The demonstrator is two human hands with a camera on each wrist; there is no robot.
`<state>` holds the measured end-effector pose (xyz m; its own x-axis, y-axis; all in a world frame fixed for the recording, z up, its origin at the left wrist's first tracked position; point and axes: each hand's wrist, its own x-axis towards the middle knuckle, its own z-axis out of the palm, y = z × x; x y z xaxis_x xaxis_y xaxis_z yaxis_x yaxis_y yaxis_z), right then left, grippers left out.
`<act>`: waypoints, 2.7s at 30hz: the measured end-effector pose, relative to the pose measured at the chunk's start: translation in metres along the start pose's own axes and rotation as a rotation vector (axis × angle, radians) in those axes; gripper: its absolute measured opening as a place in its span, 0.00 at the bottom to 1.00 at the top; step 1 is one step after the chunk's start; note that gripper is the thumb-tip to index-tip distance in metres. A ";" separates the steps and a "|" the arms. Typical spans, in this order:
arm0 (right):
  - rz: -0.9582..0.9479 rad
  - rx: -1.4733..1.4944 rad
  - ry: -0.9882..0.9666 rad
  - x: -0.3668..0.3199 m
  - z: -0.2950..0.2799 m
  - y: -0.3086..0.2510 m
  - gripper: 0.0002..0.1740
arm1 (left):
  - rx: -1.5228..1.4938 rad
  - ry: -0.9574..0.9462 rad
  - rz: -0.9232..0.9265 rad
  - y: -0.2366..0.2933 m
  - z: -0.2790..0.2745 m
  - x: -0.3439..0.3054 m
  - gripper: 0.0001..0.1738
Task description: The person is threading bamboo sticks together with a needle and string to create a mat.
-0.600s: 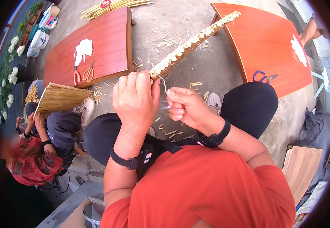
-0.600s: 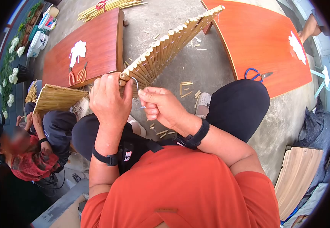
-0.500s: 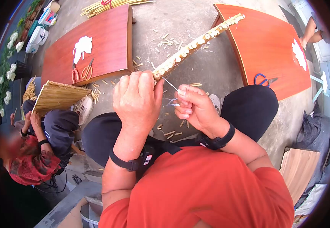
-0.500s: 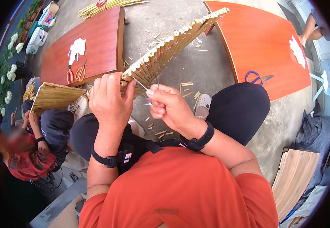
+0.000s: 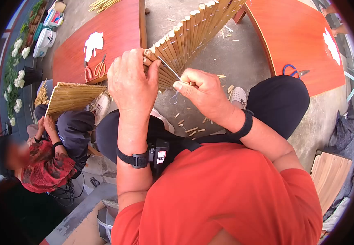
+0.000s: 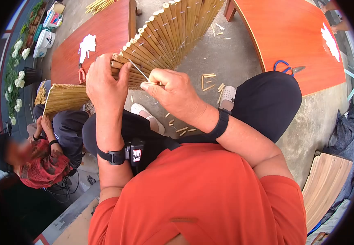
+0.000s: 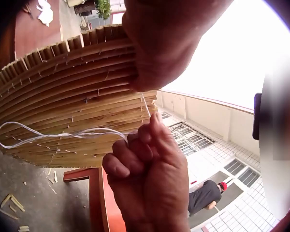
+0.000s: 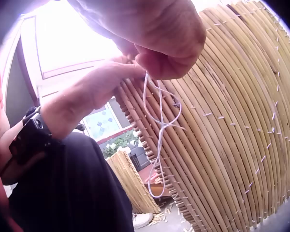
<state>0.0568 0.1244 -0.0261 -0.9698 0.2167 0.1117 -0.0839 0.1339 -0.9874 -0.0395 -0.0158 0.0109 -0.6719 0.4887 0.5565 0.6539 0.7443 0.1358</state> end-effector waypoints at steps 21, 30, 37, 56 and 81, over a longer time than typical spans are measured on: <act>-0.113 -0.182 0.099 -0.003 -0.021 -0.015 0.07 | -0.500 -0.150 -0.390 -0.012 -0.005 -0.025 0.15; -0.281 -0.255 0.113 -0.003 -0.012 -0.005 0.16 | -0.611 -0.135 -0.476 -0.009 -0.006 -0.031 0.17; -0.262 -0.266 0.086 -0.007 -0.012 -0.010 0.11 | -0.635 -0.158 -0.523 -0.002 -0.009 -0.035 0.18; -0.131 -0.240 0.076 -0.029 -0.014 -0.031 0.11 | -0.592 -0.160 -0.475 0.010 -0.029 -0.048 0.16; -0.159 -0.272 0.120 -0.025 0.007 -0.033 0.14 | -0.592 -0.191 -0.407 0.004 -0.044 -0.053 0.19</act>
<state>0.0821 0.1076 0.0031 -0.9144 0.2823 0.2901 -0.1520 0.4250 -0.8924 0.0138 -0.0590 0.0178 -0.9144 0.3376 0.2234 0.3825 0.5399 0.7498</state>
